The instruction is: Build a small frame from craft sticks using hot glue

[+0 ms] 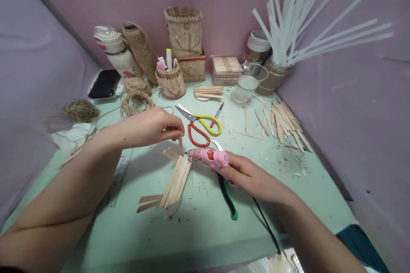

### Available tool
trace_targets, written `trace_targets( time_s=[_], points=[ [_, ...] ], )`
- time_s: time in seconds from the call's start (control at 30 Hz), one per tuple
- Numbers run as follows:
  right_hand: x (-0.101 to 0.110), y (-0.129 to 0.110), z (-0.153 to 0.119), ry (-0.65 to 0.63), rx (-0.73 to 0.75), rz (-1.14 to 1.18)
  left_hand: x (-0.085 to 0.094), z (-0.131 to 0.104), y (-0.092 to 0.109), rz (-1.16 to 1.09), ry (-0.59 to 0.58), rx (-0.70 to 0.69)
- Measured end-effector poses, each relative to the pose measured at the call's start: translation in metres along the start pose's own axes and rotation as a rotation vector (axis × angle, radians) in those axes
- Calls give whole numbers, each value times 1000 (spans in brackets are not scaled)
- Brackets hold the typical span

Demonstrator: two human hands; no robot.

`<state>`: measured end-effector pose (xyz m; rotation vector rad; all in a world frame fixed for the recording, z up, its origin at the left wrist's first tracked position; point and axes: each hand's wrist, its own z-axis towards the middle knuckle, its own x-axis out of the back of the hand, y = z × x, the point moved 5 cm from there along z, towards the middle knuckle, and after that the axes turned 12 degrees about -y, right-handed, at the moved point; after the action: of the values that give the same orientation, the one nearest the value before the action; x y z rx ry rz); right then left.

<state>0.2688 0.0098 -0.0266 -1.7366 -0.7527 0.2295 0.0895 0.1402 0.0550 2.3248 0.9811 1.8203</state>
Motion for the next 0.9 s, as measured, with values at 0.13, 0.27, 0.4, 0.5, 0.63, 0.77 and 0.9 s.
trace_targets(
  time_s=[0.13, 0.27, 0.4, 0.5, 0.63, 0.77, 0.9],
  points=[
    [-1, 3, 3, -50, 18, 61, 0, 1, -1, 2, -6, 6],
    [1, 4, 7, -86, 12, 101, -2, 1, -3, -2, -6, 12],
    [7, 2, 11, -102, -34, 102, -2, 1, -4, -8, 8, 6],
    [12, 1, 14, -120, -88, 92, -2, 1, -4, -13, 8, 3],
    [14, -1, 18, -153, -119, 67, -2, 0, -5, -10, 4, 19],
    [12, -2, 21, -153, -122, 52, -2, -1, -7, -20, 16, 23],
    [10, -2, 22, -163, -125, 53, -4, 0, -8, -18, 14, 25]
  ],
)
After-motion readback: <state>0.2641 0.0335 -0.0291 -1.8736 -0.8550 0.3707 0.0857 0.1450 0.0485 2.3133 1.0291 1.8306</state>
